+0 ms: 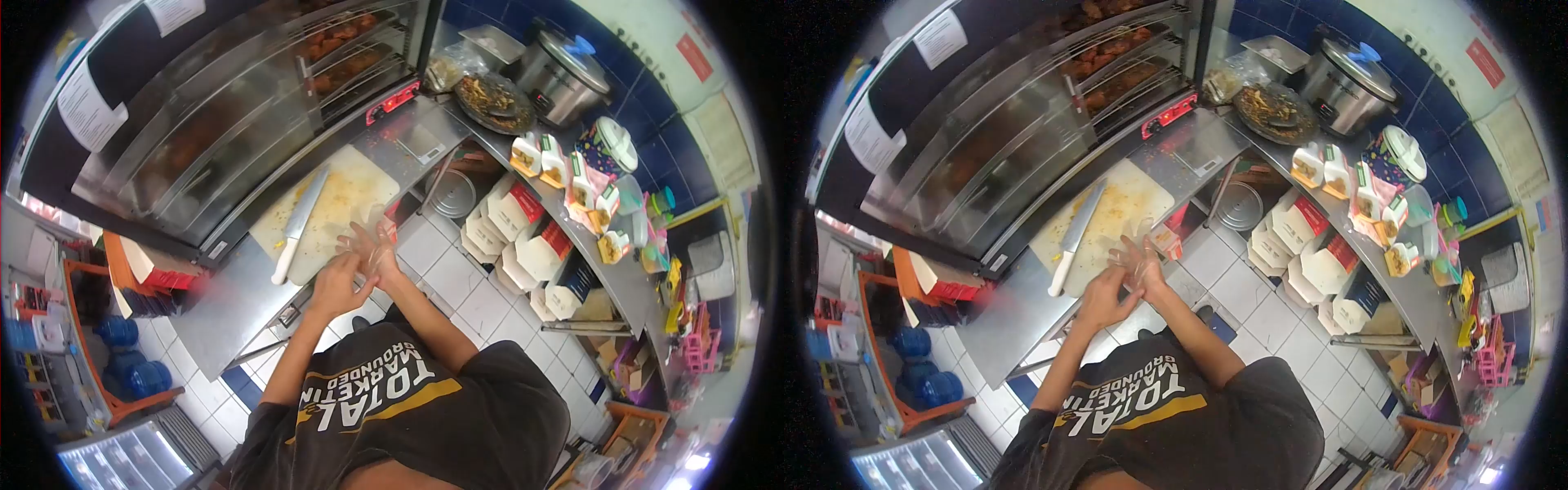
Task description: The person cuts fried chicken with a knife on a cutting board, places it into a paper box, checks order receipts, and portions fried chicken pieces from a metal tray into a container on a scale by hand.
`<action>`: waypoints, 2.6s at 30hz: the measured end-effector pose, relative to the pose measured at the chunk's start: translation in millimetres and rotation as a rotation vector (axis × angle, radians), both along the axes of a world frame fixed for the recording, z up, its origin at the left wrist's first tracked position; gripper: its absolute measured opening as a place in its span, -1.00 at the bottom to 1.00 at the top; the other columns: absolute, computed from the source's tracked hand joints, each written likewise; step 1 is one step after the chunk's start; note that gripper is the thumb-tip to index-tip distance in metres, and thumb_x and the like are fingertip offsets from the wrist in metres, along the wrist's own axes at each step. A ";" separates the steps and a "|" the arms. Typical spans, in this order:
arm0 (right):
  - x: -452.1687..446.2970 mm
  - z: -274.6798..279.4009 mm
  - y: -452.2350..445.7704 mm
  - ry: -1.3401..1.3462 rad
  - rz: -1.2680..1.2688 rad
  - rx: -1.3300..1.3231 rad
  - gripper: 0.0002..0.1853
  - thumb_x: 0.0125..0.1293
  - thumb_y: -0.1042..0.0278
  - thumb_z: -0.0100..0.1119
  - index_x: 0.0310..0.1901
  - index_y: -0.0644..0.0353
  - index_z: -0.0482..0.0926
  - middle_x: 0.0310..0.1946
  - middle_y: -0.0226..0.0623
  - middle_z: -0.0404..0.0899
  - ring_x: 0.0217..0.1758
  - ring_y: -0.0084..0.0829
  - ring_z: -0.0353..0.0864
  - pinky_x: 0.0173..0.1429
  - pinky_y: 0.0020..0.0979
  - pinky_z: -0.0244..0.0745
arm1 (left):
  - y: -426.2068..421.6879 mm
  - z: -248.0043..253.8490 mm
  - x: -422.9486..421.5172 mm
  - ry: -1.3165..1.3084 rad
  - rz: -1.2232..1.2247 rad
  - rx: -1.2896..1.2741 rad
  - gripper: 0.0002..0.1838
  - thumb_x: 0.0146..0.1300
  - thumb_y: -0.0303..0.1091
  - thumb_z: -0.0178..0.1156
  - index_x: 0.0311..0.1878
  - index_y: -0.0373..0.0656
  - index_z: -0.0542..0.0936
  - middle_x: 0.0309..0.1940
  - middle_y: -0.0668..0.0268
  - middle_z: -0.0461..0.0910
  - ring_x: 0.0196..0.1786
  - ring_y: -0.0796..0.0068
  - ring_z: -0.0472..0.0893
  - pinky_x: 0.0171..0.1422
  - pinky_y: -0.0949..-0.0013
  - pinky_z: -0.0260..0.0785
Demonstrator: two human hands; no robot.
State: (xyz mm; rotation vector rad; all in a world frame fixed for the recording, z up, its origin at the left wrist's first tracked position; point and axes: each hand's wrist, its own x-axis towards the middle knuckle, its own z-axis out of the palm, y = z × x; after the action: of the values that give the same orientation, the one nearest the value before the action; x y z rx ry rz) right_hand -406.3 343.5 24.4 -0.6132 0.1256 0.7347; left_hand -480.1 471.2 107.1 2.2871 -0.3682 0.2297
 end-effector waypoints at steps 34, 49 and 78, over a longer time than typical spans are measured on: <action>195.2 -15.3 -244.8 0.282 -0.018 -0.283 -0.39 0.52 -0.09 0.00 0.43 0.12 0.34 0.37 -0.17 0.41 0.45 -0.21 0.38 0.52 -0.12 0.27 | 205.7 127.9 67.5 -0.881 1.584 0.216 -0.35 0.18 -0.43 0.28 0.36 -0.33 0.39 0.18 -0.10 0.51 0.26 -0.10 0.53 0.33 0.06 0.40; 160.5 24.8 -114.1 -0.067 0.124 -0.255 -0.48 0.49 0.06 0.06 0.36 0.14 0.40 0.35 -0.21 0.43 0.36 -0.25 0.43 0.46 -0.11 0.30 | 238.7 259.2 71.0 -1.001 0.959 -0.140 -0.60 0.30 -0.36 0.34 0.16 -0.29 0.59 0.06 0.15 0.62 0.09 0.30 0.63 0.01 0.30 0.55; 220.2 216.0 63.0 -1.196 -0.287 -0.737 -0.57 0.48 0.06 0.19 0.12 0.28 0.61 -0.14 -0.15 0.74 -0.14 -0.30 0.74 -0.07 -0.29 0.63 | 251.3 294.6 37.4 -0.450 0.549 -0.336 -0.76 0.52 -0.24 0.17 -0.15 -0.25 0.62 -0.60 0.48 0.48 -0.71 0.74 0.38 -0.61 0.53 0.18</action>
State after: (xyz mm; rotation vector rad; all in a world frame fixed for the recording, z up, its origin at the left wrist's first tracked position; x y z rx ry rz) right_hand -186.1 406.5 240.4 -1.6081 -0.6406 -0.0728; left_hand -442.7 722.5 401.7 1.9414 0.0870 1.0135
